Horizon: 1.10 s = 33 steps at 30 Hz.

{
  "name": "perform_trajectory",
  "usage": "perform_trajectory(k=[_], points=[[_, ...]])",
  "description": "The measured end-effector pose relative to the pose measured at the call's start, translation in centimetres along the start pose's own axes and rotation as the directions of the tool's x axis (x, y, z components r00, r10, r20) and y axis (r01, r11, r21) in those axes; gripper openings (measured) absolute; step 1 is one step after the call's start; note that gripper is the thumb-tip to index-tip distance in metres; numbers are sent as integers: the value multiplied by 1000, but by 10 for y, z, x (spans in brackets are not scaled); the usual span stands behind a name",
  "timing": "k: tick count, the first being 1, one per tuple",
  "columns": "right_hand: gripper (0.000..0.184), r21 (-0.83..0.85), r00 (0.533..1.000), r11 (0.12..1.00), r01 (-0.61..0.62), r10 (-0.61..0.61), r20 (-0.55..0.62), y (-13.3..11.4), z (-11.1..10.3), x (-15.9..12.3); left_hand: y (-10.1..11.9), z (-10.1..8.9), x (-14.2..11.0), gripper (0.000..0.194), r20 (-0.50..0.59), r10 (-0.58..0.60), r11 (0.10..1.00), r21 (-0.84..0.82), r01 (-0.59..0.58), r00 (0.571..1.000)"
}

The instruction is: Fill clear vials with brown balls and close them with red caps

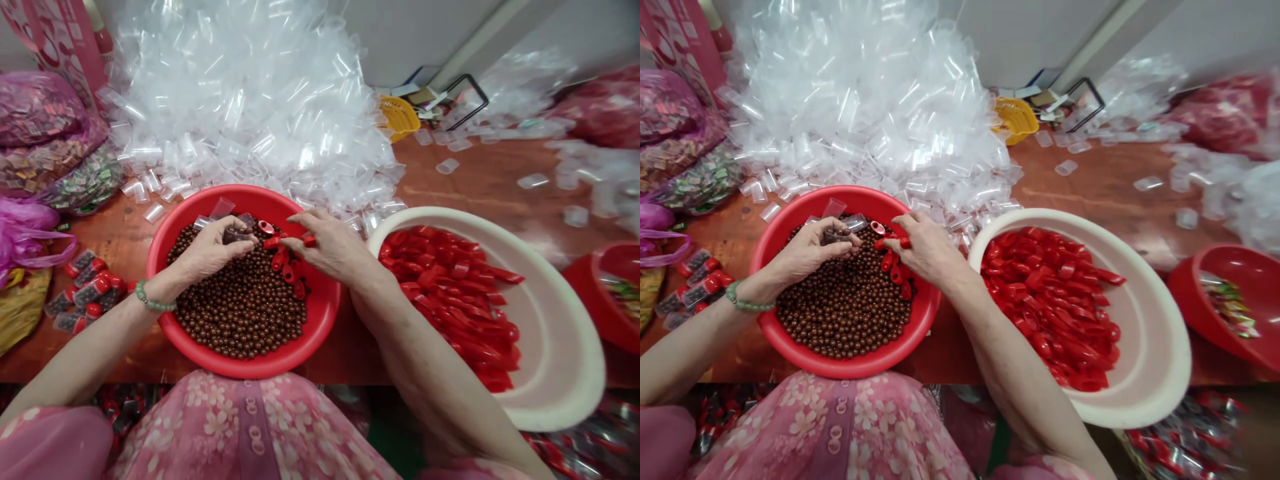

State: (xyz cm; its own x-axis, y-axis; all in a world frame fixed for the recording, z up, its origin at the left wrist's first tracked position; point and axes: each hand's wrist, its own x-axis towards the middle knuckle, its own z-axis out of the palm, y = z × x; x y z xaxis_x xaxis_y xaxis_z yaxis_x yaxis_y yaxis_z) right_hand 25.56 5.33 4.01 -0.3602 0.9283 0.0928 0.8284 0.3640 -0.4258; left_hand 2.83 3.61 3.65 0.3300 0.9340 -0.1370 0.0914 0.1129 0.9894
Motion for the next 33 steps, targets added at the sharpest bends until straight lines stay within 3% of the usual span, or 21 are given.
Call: perform_trajectory(k=[3, 5, 8, 11, 16, 19, 22, 26, 29, 33], points=[[26, 81, 982, 991, 103, -88, -170, -4, -5, -4, 1, 3, -19, 28, -5, -27, 995, -96, 27, 1000], [20, 164, 978, 979, 123, -91, -185, -11, -7, -5, 0, 5, -29, 27, -25, -37, 990, -140, 33, 999], [34, 381, 1000, 924, -5, -7, 30, -26, -2, -4, 0, 6, -41, 27, -37, -50, 976, -216, 41, 998], [44, 566, 958, 814, -134, -40, 284, -39, 6, -5, 1, 7, -53, 29, -47, -66, 964, -261, 52, 997], [44, 703, 911, 664, -256, -77, 405, -48, 14, -13, 7, 7, -69, 25, -30, -81, 956, -287, 69, 996], [50, 746, 937, 623, -235, -59, 344, -51, 14, -18, 6, 6, -71, 22, -27, -67, 970, -234, 59, 997], [45, 788, 970, 583, -199, 2, 243, -55, 14, -22, 1, 5, -70, 16, 1, -101, 989, -112, 100, 995], [27, 749, 999, 662, -34, 8, 39, -60, 15, -27, -2, 3, -70, 20, -30, -135, 989, -66, 133, 990], [19, 661, 988, 735, 149, -78, -136, -64, 17, -31, -2, 4, -72, 22, -5, -136, 986, -102, 135, 991], [29, 474, 928, 804, 359, -255, -271, -65, 24, -34, -7, 7, -73, 26, 23, -140, 968, -206, 142, 990]])
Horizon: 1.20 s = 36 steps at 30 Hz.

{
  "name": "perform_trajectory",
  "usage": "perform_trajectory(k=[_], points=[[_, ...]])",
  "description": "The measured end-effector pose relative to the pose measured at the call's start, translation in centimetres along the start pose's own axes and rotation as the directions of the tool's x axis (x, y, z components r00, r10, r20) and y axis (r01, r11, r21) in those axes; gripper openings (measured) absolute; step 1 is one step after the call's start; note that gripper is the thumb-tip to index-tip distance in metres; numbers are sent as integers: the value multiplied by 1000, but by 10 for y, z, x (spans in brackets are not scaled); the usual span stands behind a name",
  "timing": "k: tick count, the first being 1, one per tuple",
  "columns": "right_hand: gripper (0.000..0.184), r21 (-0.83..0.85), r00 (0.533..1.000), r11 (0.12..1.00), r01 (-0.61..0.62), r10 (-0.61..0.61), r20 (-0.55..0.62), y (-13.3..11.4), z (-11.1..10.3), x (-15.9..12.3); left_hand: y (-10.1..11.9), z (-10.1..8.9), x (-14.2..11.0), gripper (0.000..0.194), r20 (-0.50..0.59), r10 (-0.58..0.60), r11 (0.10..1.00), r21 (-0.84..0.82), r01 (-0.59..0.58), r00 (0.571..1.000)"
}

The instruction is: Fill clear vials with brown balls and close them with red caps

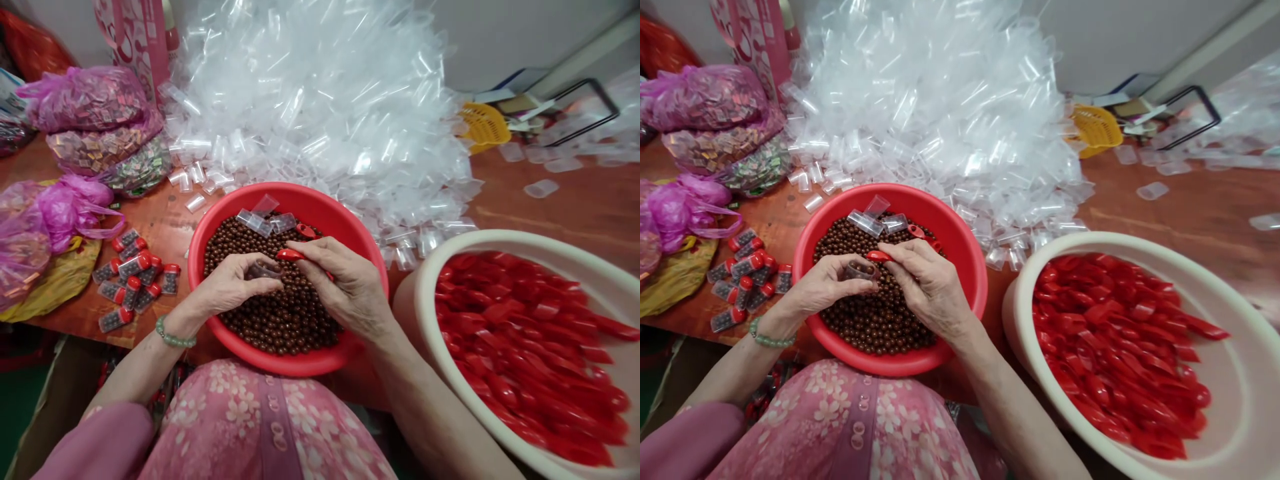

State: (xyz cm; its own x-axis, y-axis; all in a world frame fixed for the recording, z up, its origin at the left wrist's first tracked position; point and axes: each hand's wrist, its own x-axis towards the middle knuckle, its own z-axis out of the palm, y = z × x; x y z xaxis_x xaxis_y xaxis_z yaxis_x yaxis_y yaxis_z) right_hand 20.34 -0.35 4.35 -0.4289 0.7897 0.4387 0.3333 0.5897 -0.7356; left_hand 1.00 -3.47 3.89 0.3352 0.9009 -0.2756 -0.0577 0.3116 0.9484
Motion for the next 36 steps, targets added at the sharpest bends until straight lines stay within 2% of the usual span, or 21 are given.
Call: perform_trajectory(k=[5, 10, 14, 17, 20, 25, 28, 32, 36], points=[[37, -191, 985, 967, 169, -160, 58, 6, 4, -3, -7, -2, 2, 25, 29, -10, 998, -66, 12, 1000], [33, -249, 969, 938, 242, -221, 111, 6, -12, -4, -5, -5, 1, 24, 13, -54, 988, -142, 56, 998], [30, -252, 971, 939, 236, -214, 110, 5, -17, -2, -4, -5, 2, 27, 32, -62, 989, -134, 66, 998], [30, -257, 973, 938, 233, -224, 61, 5, -9, 2, -4, -5, 3, 27, 57, -47, 982, -178, 57, 997], [29, -257, 970, 936, 243, -228, 86, 6, -3, 5, -6, -6, 3, 26, 93, -33, 974, -222, 53, 995], [32, -219, 945, 923, 317, -289, 152, 7, -18, 5, -7, -9, 0, 29, 113, -45, 949, -305, 78, 993], [31, -222, 954, 930, 292, -268, 134, 7, -25, 6, -8, -11, 1, 30, 122, -22, 943, -327, 62, 992], [27, -218, 979, 954, 206, -199, 55, 5, -14, 13, -8, -11, 1, 30, 117, -19, 939, -339, 58, 993], [27, -175, 967, 952, 253, -242, 79, 5, 0, 18, -8, -10, -1, 29, 115, -23, 944, -326, 60, 993]])
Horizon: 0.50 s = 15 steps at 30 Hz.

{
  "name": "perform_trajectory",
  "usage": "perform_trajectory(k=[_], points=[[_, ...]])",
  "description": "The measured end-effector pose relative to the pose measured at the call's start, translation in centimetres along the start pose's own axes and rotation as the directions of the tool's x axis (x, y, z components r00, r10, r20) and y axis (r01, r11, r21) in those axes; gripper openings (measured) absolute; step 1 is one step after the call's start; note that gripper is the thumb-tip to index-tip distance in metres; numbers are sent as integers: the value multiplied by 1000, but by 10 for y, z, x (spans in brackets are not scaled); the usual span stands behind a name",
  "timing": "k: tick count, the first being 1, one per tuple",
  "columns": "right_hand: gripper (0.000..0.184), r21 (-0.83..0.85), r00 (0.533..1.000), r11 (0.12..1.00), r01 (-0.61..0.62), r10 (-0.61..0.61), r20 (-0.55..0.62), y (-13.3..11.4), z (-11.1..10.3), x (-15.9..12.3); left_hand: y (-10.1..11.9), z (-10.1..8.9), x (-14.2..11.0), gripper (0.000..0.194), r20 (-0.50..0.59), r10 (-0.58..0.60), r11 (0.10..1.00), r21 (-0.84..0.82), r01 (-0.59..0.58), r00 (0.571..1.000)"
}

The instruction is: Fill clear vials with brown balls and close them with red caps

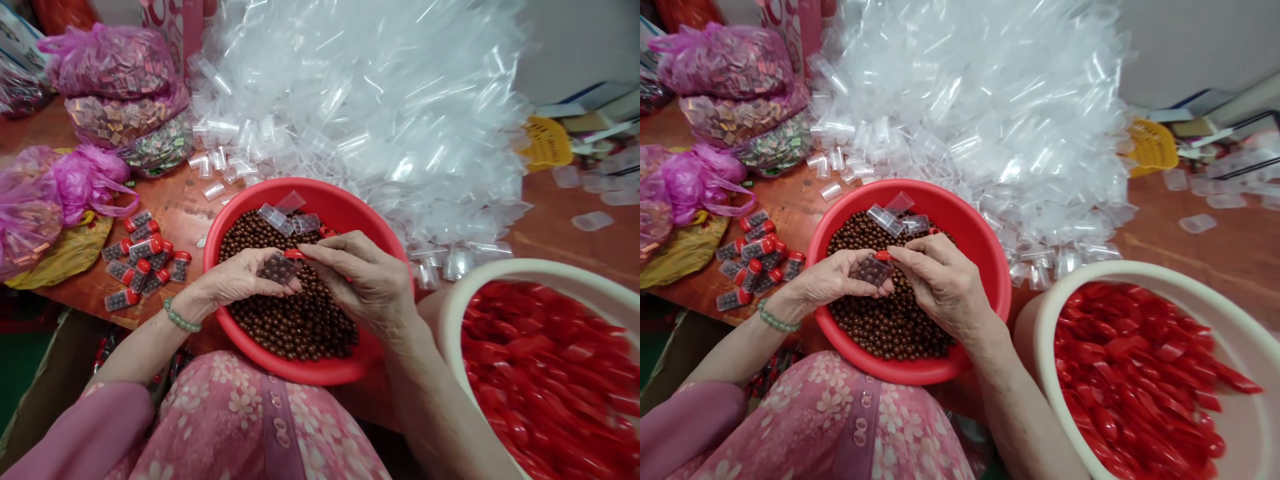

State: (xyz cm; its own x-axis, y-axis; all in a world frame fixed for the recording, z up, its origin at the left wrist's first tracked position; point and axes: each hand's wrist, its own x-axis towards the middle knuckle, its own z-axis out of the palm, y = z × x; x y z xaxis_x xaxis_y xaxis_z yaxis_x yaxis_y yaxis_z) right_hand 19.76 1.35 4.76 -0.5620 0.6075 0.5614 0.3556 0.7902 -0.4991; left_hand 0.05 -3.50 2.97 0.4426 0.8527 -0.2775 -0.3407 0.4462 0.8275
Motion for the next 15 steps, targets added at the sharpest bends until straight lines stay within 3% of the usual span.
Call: perform_trajectory(k=[5, 9, 15], points=[[29, -30, 999, 999, 17, -16, 34, 5, -11, -8, 0, 0, -2, 27, -5, 6, 1000, -5, -6, 1000], [30, -71, 999, 997, -3, 5, 40, 8, -20, -13, -1, -2, -1, 37, 29, 17, 997, -70, -15, 999], [26, -86, 1000, 996, -11, 12, 5, 3, -10, -5, -2, -3, -2, 38, 48, 33, 986, -165, -25, 998]])
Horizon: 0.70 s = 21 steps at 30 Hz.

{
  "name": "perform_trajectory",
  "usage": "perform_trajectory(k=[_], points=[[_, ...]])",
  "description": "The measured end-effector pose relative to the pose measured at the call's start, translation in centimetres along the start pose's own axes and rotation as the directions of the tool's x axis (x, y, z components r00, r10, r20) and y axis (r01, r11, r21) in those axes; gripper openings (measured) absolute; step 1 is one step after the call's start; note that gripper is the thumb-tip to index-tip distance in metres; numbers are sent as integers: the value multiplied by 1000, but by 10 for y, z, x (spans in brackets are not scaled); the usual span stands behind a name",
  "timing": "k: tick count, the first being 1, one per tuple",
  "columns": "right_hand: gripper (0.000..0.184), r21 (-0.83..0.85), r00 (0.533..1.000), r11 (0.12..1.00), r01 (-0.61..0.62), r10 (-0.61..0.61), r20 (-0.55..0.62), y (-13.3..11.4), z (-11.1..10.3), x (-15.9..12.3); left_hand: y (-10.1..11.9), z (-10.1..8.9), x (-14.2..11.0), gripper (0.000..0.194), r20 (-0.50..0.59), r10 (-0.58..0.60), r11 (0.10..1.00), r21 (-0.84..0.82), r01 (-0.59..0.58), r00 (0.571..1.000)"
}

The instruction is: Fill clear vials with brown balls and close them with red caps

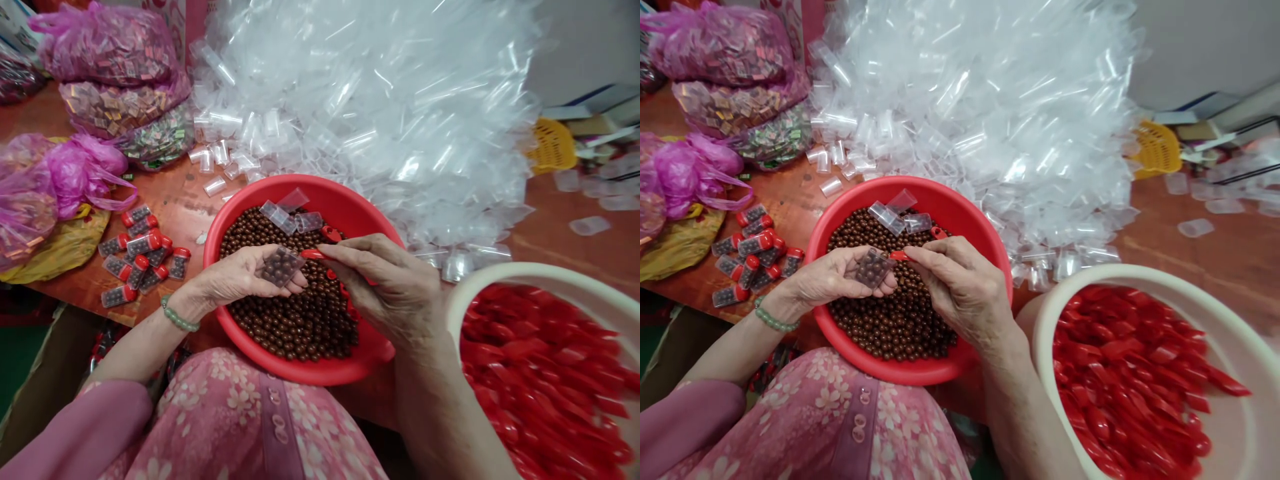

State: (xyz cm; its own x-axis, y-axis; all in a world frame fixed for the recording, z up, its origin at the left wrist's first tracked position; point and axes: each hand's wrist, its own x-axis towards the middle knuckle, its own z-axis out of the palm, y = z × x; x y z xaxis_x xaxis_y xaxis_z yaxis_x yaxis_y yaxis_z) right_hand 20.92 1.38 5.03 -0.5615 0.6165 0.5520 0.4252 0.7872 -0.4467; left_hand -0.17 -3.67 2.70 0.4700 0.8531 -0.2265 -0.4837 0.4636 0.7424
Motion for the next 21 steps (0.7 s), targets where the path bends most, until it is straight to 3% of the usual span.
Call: perform_trajectory(k=[6, 13, 21], points=[[26, 12, 999, 1000, -22, 23, -32, -5, 4, 5, 0, -1, -2, 36, 6, -2, 1000, -21, 3, 1000], [28, 155, 993, 981, -118, 117, 16, -11, 17, 2, 0, -3, -4, 31, -26, -4, 1000, -5, 4, 1000], [20, 248, 933, 915, -317, 348, -93, -19, 25, -13, 2, 5, 1, 40, -276, 59, 998, 22, -55, 959]])
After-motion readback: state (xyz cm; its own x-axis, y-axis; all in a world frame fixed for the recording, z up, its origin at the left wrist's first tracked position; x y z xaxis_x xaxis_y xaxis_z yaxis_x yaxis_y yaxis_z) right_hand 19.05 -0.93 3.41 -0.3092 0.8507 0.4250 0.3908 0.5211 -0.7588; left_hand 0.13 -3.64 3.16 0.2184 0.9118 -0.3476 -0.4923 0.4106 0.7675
